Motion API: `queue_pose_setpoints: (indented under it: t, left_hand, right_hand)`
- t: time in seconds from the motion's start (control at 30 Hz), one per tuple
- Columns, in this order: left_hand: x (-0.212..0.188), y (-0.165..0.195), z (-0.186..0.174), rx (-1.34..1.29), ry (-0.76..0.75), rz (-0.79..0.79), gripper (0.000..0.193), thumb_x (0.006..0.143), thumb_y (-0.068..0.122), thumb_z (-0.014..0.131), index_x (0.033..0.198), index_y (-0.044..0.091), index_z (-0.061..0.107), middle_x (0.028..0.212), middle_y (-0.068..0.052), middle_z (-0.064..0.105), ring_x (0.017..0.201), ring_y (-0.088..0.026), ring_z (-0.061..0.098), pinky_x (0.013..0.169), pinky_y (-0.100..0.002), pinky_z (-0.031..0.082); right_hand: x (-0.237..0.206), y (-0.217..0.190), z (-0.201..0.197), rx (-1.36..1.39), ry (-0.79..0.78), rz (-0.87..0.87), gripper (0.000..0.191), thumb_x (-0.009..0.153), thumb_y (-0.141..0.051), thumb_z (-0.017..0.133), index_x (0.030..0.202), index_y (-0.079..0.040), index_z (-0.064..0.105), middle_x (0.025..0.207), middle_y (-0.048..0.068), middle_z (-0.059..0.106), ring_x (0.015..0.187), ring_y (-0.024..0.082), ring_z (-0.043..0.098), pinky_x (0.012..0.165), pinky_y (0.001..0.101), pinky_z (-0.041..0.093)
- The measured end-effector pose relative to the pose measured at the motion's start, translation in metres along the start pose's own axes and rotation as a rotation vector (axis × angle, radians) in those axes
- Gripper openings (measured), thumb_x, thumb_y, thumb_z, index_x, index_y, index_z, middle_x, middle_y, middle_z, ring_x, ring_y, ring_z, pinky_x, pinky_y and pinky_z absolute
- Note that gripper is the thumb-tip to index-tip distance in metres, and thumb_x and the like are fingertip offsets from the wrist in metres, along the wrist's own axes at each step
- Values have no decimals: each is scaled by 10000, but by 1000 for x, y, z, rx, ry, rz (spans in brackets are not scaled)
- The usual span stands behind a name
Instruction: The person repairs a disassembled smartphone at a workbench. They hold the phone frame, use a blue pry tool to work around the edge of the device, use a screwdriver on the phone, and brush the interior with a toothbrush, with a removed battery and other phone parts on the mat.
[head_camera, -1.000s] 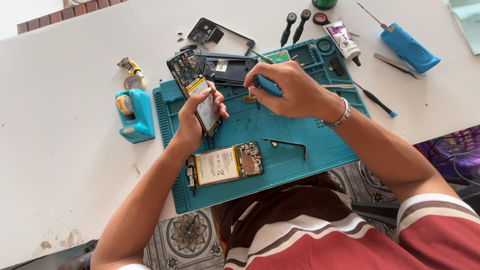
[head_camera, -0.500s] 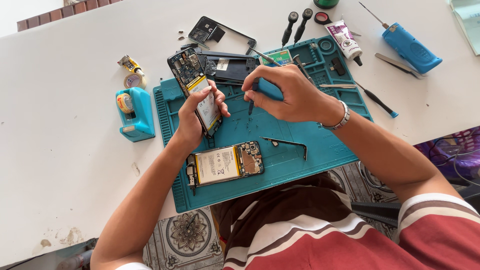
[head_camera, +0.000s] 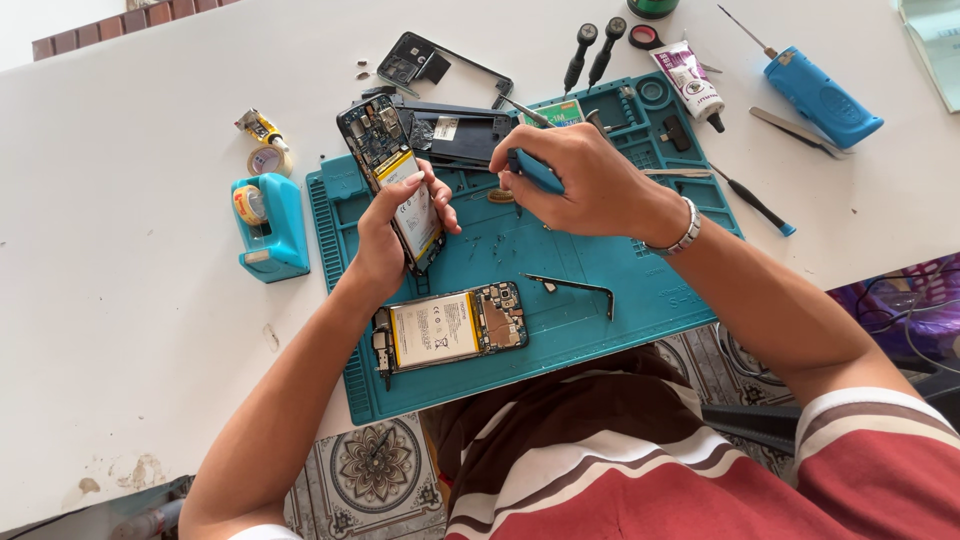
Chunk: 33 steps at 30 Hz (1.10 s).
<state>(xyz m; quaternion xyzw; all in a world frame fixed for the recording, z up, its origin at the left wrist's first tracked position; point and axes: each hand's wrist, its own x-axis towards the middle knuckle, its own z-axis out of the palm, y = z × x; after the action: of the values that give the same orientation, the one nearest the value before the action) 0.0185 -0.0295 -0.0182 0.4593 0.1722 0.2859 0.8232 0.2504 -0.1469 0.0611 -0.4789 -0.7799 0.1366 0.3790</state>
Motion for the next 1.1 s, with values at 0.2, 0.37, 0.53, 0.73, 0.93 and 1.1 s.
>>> queue_pose_setpoints:
  t: [0.2,0.37,0.53,0.73,0.93,1.1]
  left_hand:
    - [-1,0,-1,-14,-14,4,275,979,333,521,1095,86,487,890,-68,549,820,-207,636,809,-392,563]
    - [-1,0,0,-2,-11,2,278,976,337,519,1096,89,486,891,-67,549,816,-214,643,807,-387,555]
    - [-2,0,0,-7,-17,6,274,983,336,517,1094,87,486,890,-66,546,822,-213,642,809,-390,555]
    - [-1,0,1,-3,-22,11,275,986,339,515,1096,88,486,891,-64,547,826,-210,642,812,-395,557]
    - [-1,0,0,2,-16,5,277,987,341,513,1098,89,484,895,-66,549,829,-211,644,814,-393,554]
    - [-1,0,0,-9,-22,7,272,988,334,512,1098,88,483,897,-65,550,832,-208,644,815,-392,555]
  right_hand:
    - [-1,-4,2,118,11,-57,91,988,-33,668,1076,-23,648,913,80,767,821,146,774,703,263,598]
    - [-1,-7,5,158,20,-61,99,982,-23,682,1074,-17,645,906,81,768,814,147,768,694,277,587]
    - [-1,-4,1,32,45,-49,105,956,-19,664,1061,-20,657,888,88,768,797,144,769,680,271,594]
    - [0,-5,1,43,-13,7,120,945,-34,663,1063,-14,663,879,93,771,748,144,763,623,271,568]
    - [0,-7,2,74,-19,-33,106,958,-30,663,1063,-18,658,899,82,767,806,155,764,701,284,579]
    - [-1,-7,1,97,15,-67,109,960,-12,653,1069,-18,654,919,88,769,850,162,777,738,283,598]
